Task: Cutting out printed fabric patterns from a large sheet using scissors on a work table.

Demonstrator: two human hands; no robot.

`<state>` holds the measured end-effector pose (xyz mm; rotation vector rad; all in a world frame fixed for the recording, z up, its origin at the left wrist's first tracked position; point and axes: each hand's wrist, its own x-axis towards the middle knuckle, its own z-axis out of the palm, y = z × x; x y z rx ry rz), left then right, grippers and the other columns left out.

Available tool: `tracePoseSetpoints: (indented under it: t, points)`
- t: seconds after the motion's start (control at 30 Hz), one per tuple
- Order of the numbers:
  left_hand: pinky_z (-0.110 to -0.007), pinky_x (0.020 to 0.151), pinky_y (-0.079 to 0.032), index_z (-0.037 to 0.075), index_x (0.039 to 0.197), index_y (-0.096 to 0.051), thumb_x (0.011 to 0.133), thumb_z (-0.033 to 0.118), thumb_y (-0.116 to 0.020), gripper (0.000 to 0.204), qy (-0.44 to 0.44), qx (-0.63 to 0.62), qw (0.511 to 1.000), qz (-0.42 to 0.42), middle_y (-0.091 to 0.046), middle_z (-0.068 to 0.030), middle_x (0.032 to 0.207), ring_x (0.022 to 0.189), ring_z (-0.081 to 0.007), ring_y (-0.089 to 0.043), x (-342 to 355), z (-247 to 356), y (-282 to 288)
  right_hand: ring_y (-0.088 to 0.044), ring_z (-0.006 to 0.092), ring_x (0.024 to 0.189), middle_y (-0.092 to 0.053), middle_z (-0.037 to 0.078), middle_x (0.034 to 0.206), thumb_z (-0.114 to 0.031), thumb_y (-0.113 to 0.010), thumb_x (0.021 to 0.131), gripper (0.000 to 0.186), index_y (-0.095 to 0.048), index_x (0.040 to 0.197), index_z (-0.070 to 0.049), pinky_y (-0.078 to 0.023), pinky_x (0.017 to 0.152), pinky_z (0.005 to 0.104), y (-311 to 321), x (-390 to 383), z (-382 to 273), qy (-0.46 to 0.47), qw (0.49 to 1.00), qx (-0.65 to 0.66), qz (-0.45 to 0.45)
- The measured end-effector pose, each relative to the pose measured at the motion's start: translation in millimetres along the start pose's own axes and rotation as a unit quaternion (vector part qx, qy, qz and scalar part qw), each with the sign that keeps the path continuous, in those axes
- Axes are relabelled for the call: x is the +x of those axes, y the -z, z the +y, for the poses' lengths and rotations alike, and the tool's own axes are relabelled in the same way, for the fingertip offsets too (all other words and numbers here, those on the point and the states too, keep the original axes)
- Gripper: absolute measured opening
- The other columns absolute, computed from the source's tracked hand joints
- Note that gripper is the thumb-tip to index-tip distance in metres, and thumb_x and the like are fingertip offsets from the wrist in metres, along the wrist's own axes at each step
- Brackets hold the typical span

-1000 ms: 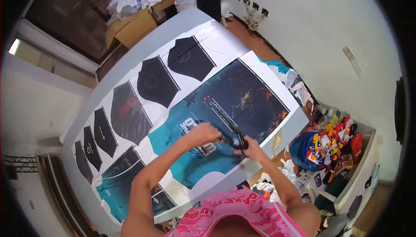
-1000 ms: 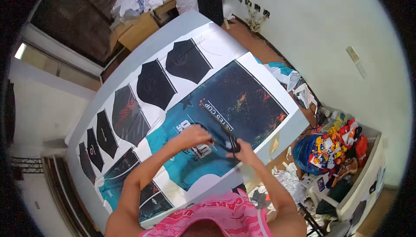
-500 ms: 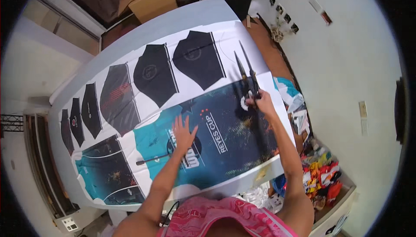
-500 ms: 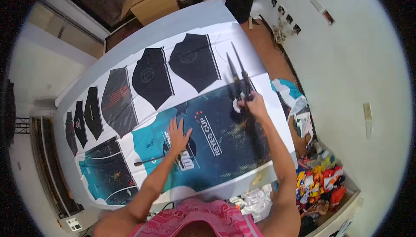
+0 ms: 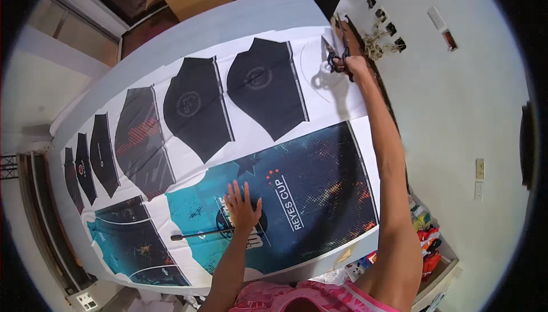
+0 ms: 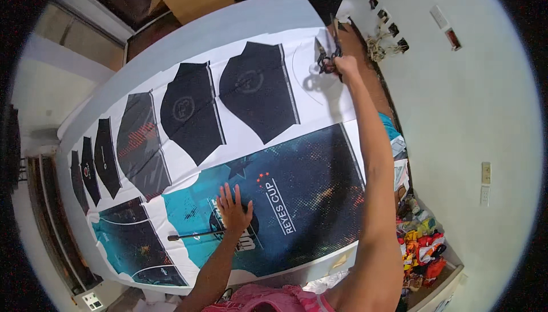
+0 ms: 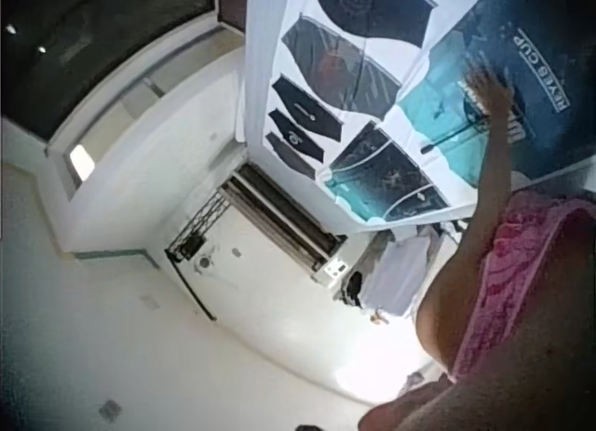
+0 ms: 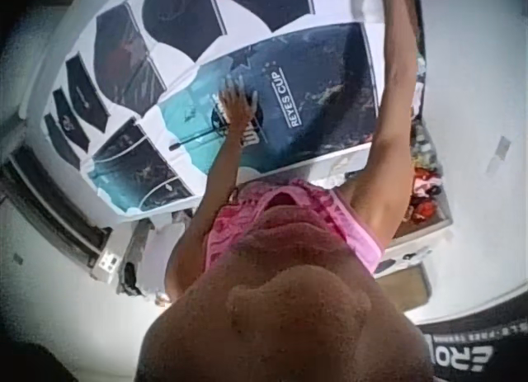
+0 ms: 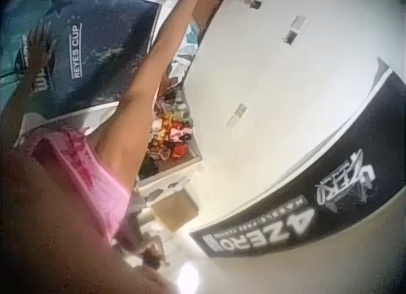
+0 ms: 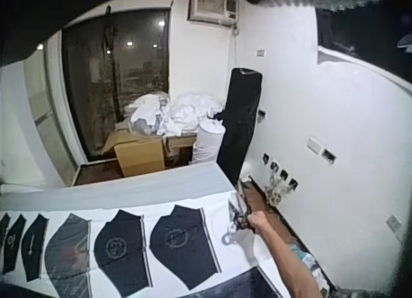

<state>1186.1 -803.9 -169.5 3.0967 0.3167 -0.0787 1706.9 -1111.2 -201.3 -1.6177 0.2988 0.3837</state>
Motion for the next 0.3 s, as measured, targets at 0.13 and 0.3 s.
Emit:
tracePoseSetpoints:
  t: [0.13, 0.3]
  points:
    - [-0.059, 0.117, -0.017, 0.008, 0.152, -0.038, 0.09, 0.047, -0.061, 0.076, 0.006, 0.002, 1.0, -0.014, -0.021, -0.0235, 0.161, 0.149, -0.0427, -0.019, -3, -4, -3, -0.062, 0.0159, 0.054, -0.068, 0.007, 0.067, -0.01, -0.077, 0.079, 0.015, -0.07, 0.07, 0.0, -0.041, 0.044, 0.0303, -10, 23, -6, -0.002, 1.0, -0.015, 0.024]
    - [-0.061, 0.116, -0.021, 0.012, 0.152, -0.039, 0.088, 0.052, -0.061, 0.079, 0.005, 0.011, 1.0, -0.011, -0.027, -0.0225, 0.159, 0.146, -0.0438, -0.026, -3, -9, -4, -0.063, 0.0173, 0.055, -0.068, 0.007, 0.067, -0.014, -0.08, 0.08, 0.019, -0.071, 0.07, 0.0, -0.042, 0.046, 0.0317, -31, 65, -8, -0.042, 0.998, -0.011, 0.038]
